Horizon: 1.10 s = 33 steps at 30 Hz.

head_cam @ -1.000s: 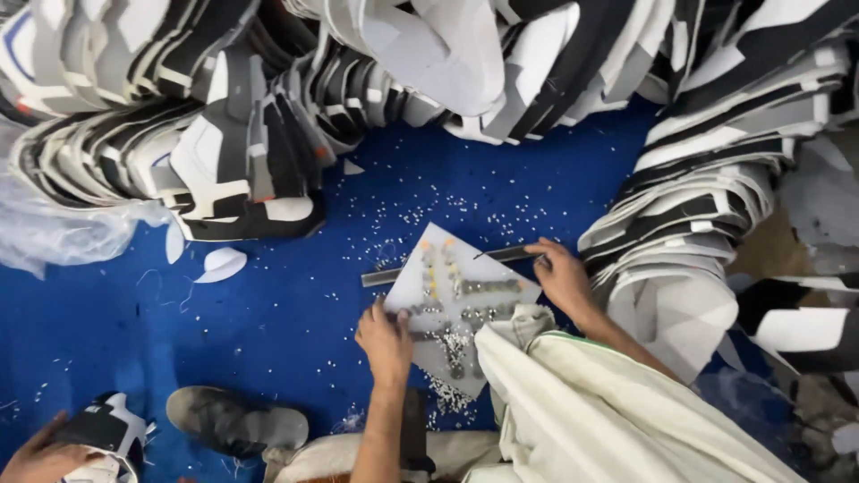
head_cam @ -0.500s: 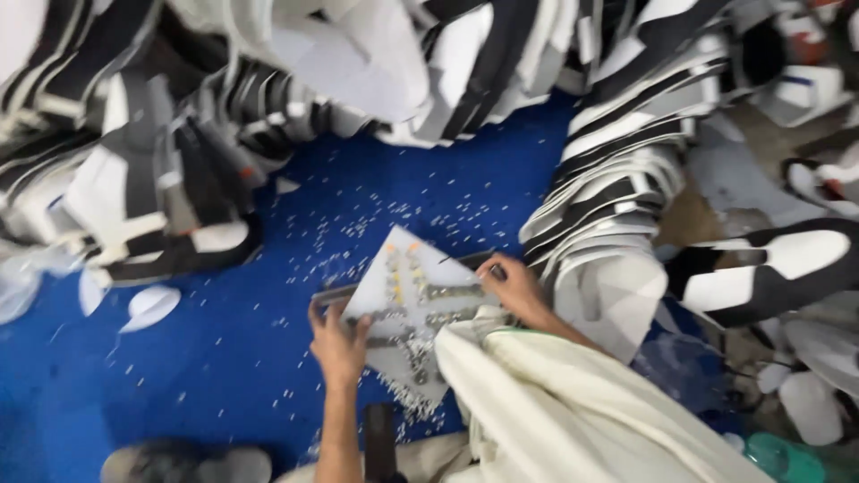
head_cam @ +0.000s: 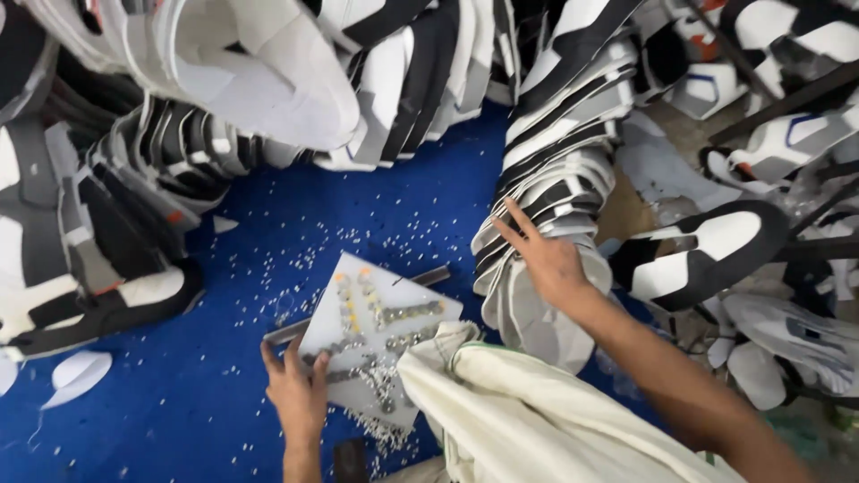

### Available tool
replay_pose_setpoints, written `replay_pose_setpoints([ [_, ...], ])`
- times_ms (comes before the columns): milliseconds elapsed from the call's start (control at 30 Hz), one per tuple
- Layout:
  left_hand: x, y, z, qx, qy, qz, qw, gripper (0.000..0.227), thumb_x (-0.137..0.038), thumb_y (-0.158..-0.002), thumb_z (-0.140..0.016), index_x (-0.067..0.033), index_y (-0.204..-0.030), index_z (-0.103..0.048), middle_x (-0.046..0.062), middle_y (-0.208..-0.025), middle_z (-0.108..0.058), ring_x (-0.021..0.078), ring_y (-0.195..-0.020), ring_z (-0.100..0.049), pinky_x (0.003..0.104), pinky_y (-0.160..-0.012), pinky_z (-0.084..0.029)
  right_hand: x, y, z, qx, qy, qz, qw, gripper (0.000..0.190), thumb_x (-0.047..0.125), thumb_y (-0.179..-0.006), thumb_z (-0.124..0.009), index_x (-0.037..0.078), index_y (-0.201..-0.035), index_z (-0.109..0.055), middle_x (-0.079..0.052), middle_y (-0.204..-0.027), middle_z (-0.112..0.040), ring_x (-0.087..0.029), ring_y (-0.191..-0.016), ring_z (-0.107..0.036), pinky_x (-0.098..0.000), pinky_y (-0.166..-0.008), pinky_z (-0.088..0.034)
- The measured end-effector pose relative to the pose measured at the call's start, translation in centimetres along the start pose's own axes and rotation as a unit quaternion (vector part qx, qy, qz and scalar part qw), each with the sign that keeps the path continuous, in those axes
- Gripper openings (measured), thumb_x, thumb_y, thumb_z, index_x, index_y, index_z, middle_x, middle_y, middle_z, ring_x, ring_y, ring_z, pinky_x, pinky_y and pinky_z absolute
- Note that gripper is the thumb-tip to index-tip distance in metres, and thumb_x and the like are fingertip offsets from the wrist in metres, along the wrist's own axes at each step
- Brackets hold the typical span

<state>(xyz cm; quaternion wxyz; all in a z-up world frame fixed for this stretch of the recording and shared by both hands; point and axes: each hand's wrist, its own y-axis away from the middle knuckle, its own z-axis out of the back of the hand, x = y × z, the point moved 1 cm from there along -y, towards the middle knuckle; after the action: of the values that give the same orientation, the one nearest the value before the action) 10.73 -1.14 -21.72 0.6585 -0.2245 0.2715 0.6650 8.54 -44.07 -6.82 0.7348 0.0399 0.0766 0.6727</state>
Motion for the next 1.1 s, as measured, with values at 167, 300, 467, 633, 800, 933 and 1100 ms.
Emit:
replay_pose_setpoints([
  [167, -1.6, 0.4, 1.4, -0.005, -0.027, -0.03, 0.999, 0.06, -0.029, -0.083, -0.076, -0.0127, -0.139, -0.058, 0.033, -0.154, -0.04, 0.0495, -0.125, -0.051, 0.053, -0.101, -0.044, -4.6, -6.4, -5.6, -0.143, 0.009, 0.048, 0.988, 0.05, 0.009, -0.079, -0.071, 0.023, -0.127, -0.064, 0.0, -0.141, -0.055, -0.025, -0.069, -0.071, -0.0397, -0.061, -0.056],
  [300, -4.2, 1.8, 4.6, 0.04, -0.119, -0.081, 0.989, 0.063, -0.027, -0.081, -0.077, -0.005, -0.137, -0.058, 0.023, -0.147, -0.051, 0.0456, -0.124, -0.052, 0.051, -0.102, -0.042, -5.2, -9.6, -4.2, -0.22, -0.003, 0.003, 0.975, 0.031, 0.023, -0.085, -0.074, 0.018, -0.115, -0.069, -0.002, -0.121, -0.066, -0.027, -0.074, -0.072, -0.0417, -0.063, -0.056],
  [467, 2.4, 6.3, 7.7, 0.101, -0.113, -0.154, 0.976, 0.052, -0.029, -0.082, -0.075, -0.0095, -0.128, -0.061, 0.016, -0.134, -0.063, 0.039, -0.116, -0.061, 0.047, -0.095, -0.049, -8.1, -10.4, -3.4, -0.225, 0.022, -0.002, 0.974, 0.034, 0.023, -0.086, -0.072, 0.016, -0.119, -0.065, -0.003, -0.122, -0.064, -0.029, -0.075, -0.071, -0.0434, -0.062, -0.055],
  [633, 9.6, 11.7, 7.7, 0.188, -0.138, 0.009, 0.972, 0.054, -0.03, -0.081, -0.075, -0.0145, -0.131, -0.061, 0.013, -0.116, -0.073, 0.0325, -0.105, -0.072, 0.044, -0.087, -0.058, -12.4, -7.9, -4.7, -0.187, 0.071, -0.05, 0.979, 0.026, 0.012, -0.1, -0.063, 0.022, -0.125, -0.063, -0.001, -0.125, -0.062, -0.029, -0.077, -0.071, -0.0446, -0.067, -0.055],
  [800, 2.3, 10.5, 7.9, 0.198, -0.121, -0.052, 0.971, 0.053, -0.036, -0.087, -0.071, -0.0209, -0.136, -0.058, 0.012, -0.11, -0.073, 0.0299, -0.099, -0.073, 0.042, -0.086, -0.059, -14.0, -7.6, -6.6, -0.131, 0.085, -0.07, 0.985, 0.054, 0.002, -0.083, -0.059, 0.023, -0.132, -0.064, -0.004, -0.139, -0.059, -0.031, -0.076, -0.071, -0.0441, -0.06, -0.056],
  [933, 5.4, 9.3, 3.8, 0.208, -0.144, -0.113, 0.961, 0.065, -0.039, -0.079, -0.077, -0.0223, -0.139, -0.059, 0.013, -0.118, -0.072, 0.0339, -0.102, -0.071, 0.045, -0.083, -0.057, -10.6, -1.6, -5.2, -0.127, -0.006, 0.027, 0.991, 0.07, -0.005, -0.078, -0.054, 0.031, -0.137, -0.061, 0.008, -0.155, -0.048, -0.024, -0.077, -0.071, -0.0371, -0.058, -0.056],
  [1100, -0.9, 8.4, 5.7, 0.179, -0.116, -0.151, 0.965, 0.049, -0.034, -0.085, -0.071, -0.0169, -0.129, -0.06, 0.01, -0.118, -0.071, 0.0327, -0.102, -0.07, 0.044, -0.085, -0.055, -6.0, 4.5, -5.6, -0.064, -0.141, 0.187, 0.97, 0.05, -0.008, -0.072, -0.06, 0.017, -0.115, -0.07, 0.011, -0.151, -0.055, -0.019, -0.063, -0.068, -0.0317, -0.052, -0.054],
])
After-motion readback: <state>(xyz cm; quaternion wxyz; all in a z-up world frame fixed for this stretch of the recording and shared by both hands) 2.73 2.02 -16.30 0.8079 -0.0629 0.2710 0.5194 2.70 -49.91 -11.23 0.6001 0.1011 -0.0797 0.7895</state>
